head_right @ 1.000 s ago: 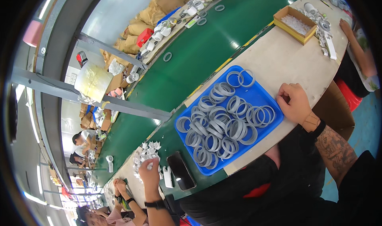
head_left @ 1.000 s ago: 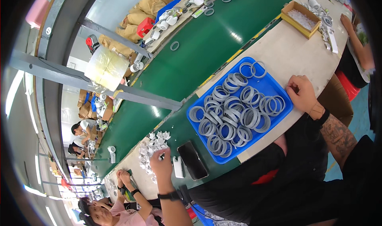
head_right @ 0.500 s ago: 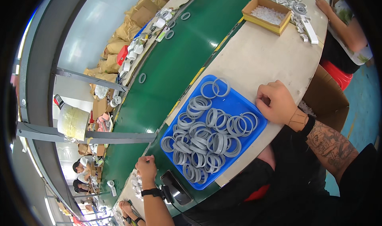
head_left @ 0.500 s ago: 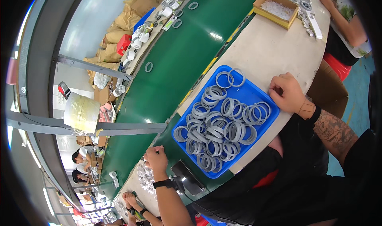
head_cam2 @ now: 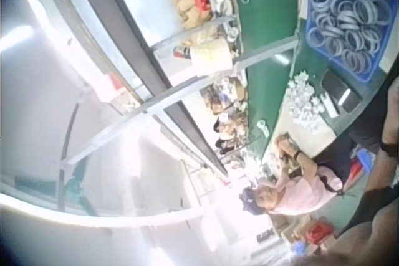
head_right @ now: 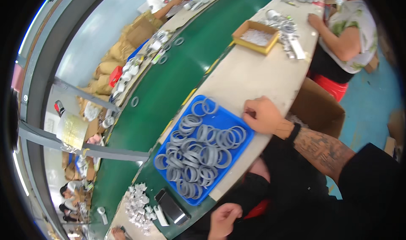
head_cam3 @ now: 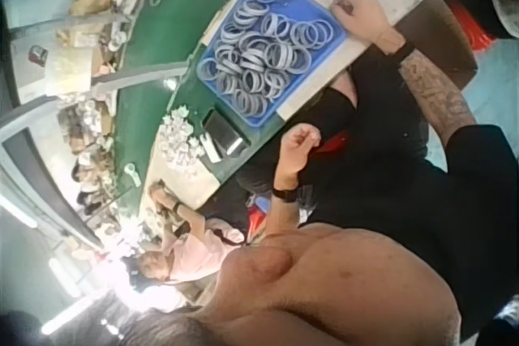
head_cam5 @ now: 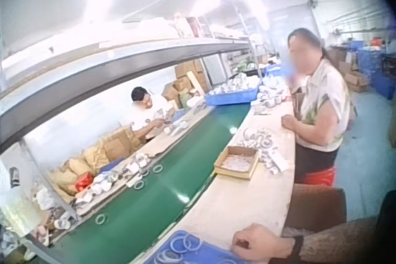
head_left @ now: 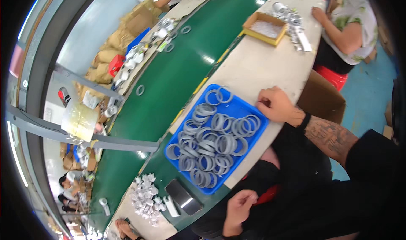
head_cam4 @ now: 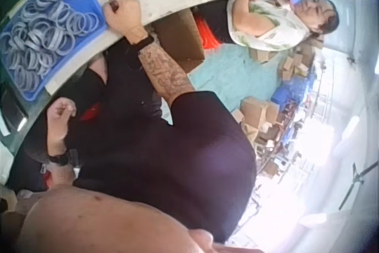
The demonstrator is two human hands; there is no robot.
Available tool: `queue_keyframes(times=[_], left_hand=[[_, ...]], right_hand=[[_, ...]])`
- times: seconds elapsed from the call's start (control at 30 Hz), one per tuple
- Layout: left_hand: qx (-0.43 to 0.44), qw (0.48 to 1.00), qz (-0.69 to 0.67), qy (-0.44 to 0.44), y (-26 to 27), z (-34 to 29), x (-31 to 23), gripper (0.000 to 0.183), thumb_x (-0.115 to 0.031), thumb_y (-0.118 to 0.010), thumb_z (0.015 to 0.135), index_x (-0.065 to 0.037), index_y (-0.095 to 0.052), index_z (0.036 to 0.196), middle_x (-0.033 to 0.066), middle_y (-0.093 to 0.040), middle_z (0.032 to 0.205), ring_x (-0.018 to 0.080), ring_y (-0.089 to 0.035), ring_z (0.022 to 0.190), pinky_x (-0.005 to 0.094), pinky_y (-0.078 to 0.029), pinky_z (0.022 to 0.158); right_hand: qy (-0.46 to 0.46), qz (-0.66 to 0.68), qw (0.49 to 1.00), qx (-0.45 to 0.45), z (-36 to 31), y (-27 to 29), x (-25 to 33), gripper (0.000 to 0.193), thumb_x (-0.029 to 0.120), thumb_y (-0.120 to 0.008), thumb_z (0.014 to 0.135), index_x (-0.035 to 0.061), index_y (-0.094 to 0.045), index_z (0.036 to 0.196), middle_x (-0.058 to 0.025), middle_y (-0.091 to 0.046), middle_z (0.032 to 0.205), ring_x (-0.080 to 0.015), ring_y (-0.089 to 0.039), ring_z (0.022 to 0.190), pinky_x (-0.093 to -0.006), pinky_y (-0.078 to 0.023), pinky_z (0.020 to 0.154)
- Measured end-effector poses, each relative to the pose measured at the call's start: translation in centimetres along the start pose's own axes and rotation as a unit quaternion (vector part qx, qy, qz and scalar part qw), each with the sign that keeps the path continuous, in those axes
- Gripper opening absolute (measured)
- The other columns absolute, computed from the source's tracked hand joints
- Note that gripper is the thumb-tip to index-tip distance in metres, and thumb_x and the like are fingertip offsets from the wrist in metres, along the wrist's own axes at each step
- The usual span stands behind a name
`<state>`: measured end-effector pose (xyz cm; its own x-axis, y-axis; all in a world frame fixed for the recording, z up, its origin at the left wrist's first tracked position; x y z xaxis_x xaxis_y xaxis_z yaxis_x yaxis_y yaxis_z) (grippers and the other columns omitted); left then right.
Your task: The recorder is assembling small plastic and rubber components onto a cylindrical housing at an industrial assembly line.
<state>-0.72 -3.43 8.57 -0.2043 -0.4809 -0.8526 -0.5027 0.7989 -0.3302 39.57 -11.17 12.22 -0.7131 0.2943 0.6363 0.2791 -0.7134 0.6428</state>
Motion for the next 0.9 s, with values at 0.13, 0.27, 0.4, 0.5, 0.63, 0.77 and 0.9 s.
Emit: queue_keyframes(times=[0.13,0.27,0.4,0.5,0.63,0.77,0.9], left_hand=[[-0.082,0.991,-0.026,-0.099,-2.4,1.3,3.4,0.003,-0.001,-0.077,0.107,0.001,-0.077,0.11,0.007,-0.079,0.102,0.0103,-0.068,0.086,0.0254,-0.055,0.079],[-0.159,0.956,-0.109,-0.222,-2.3,1.6,-2.8,0.01,-0.002,-0.081,0.103,0.0,-0.071,0.102,0.0137,-0.076,0.094,0.0187,-0.069,0.079,0.0333,-0.057,0.075],[-0.192,0.937,-0.108,-0.27,-2.8,2.4,-8.2,0.012,0.0,-0.081,0.103,0.0,-0.07,0.107,0.0123,-0.078,0.095,0.0149,-0.068,0.08,0.0291,-0.056,0.075],[-0.194,0.927,-0.1,-0.304,-3.3,1.7,-10.2,0.027,0.001,-0.082,0.103,-0.001,-0.062,0.121,0.0122,-0.08,0.097,0.0136,-0.07,0.084,0.0275,-0.055,0.076],[-0.239,0.91,-0.075,-0.331,-3.2,0.1,-11.2,0.049,0.003,-0.082,0.103,-0.005,-0.048,0.136,0.0136,-0.082,0.1,0.0132,-0.074,0.091,0.0257,-0.056,0.079],[-0.23,0.915,-0.027,-0.33,-2.6,-1.1,-10.2,0.045,0.003,-0.082,0.103,-0.004,-0.05,0.135,0.0151,-0.083,0.101,0.0135,-0.075,0.093,0.0266,-0.057,0.081],[-0.242,0.924,0.033,-0.295,-1.5,-1.9,-6.7,0.044,0.003,-0.082,0.102,-0.003,-0.052,0.134,0.0156,-0.083,0.102,0.0147,-0.075,0.094,0.0279,-0.058,0.085]], right_hand=[[-0.072,0.179,0.981,0.008,-0.9,1.4,2.3,0.009,0.013,-0.081,0.096,0.0056,-0.075,0.096,-0.006,-0.068,0.073,-0.0161,-0.063,0.066,-0.0328,-0.053,0.065],[0.101,0.251,0.96,0.075,-3.7,3.0,10.3,0.007,0.008,-0.081,0.096,0.0059,-0.078,0.101,-0.0074,-0.074,0.091,-0.0183,-0.067,0.073,-0.033,-0.055,0.067],[0.141,0.302,0.924,0.187,-4.5,1.9,17.8,0.008,0.009,-0.082,0.096,0.0055,-0.078,0.103,-0.0073,-0.075,0.094,-0.0212,-0.072,0.077,-0.0341,-0.058,0.066],[0.125,0.317,0.915,0.214,-4.3,1.2,20.4,0.009,0.01,-0.081,0.097,0.0054,-0.079,0.104,-0.0076,-0.076,0.094,-0.0222,-0.075,0.079,-0.0353,-0.06,0.065],[0.132,0.314,0.908,0.244,-4.4,0.9,21.5,0.009,0.011,-0.08,0.096,0.0067,-0.079,0.103,-0.0079,-0.076,0.093,-0.0232,-0.075,0.078,-0.0363,-0.06,0.064],[0.206,0.262,0.906,0.26,-4.6,0.9,21.8,0.007,0.014,-0.08,0.095,0.0094,-0.08,0.1,-0.0082,-0.076,0.091,-0.0287,-0.075,0.078,-0.0411,-0.059,0.069],[0.262,0.19,0.9,0.292,-5.6,-0.1,20.6,0.008,0.019,-0.077,0.094,0.0117,-0.079,0.094,-0.0095,-0.077,0.089,-0.0348,-0.075,0.08,-0.0465,-0.059,0.073]])
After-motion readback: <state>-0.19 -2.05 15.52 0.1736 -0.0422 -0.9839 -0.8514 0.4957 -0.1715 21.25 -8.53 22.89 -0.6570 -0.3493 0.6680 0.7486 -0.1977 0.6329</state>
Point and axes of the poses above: each hand's wrist, its own z-axis towards the middle knuckle, its own y-axis out of the back of the hand, x = y × z, the point moved 2 cm from there along z, towards the middle knuckle
